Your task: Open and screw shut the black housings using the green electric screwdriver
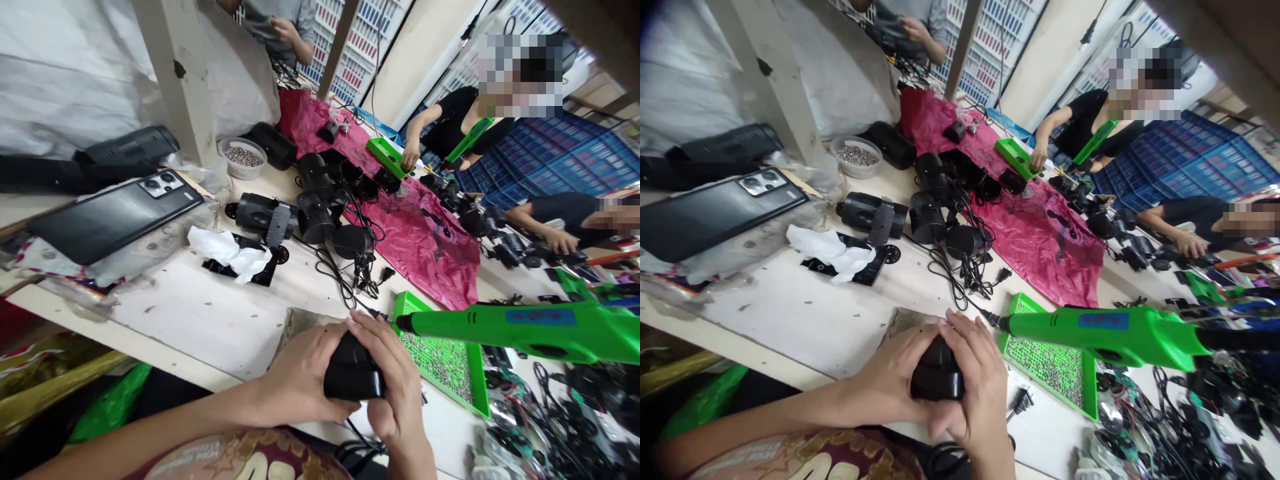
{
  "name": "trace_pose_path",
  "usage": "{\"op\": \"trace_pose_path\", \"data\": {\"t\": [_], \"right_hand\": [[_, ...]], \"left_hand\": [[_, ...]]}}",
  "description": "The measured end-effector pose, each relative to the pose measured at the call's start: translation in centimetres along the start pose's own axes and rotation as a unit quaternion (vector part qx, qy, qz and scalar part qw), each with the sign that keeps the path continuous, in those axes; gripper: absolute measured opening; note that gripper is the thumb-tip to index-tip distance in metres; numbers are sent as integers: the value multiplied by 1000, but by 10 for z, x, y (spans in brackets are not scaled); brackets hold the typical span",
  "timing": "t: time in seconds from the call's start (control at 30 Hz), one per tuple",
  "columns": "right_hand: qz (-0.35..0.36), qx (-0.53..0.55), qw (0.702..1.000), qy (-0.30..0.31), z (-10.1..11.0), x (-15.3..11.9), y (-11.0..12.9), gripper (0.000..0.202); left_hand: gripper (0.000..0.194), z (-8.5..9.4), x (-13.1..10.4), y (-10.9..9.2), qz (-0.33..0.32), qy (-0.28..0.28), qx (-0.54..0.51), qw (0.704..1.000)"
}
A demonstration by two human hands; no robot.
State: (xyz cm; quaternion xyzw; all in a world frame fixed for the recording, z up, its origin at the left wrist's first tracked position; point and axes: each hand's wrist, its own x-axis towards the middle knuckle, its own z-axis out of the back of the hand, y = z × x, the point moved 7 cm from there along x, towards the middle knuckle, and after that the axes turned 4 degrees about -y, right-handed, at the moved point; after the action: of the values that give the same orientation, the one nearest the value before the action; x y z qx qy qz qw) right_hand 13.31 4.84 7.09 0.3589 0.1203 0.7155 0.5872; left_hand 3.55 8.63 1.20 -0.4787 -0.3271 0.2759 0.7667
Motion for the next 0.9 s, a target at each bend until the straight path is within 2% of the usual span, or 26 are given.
{"op": "trace_pose_path", "data": {"t": [0.03,0.23,0.43,0.63,0.8,0.9], "right_hand": [[-10,2,1000,14,-2,3,1,75],[-50,19,998,-30,-5,10,0,58],[-68,8,997,-35,-9,20,-4,42],[-92,13,995,34,-9,33,-7,64],[-138,-8,988,74,-9,43,-17,49],[-163,-20,981,107,-16,53,-25,48]], "left_hand": [[86,0,0,0,2,-6,6,1000],[72,1,-1,1,15,-25,12,999],[76,4,0,7,50,-49,-12,997],[80,7,7,15,108,-15,-24,994],[80,2,3,10,92,4,-33,995],[77,1,1,7,80,11,-58,995]]}}
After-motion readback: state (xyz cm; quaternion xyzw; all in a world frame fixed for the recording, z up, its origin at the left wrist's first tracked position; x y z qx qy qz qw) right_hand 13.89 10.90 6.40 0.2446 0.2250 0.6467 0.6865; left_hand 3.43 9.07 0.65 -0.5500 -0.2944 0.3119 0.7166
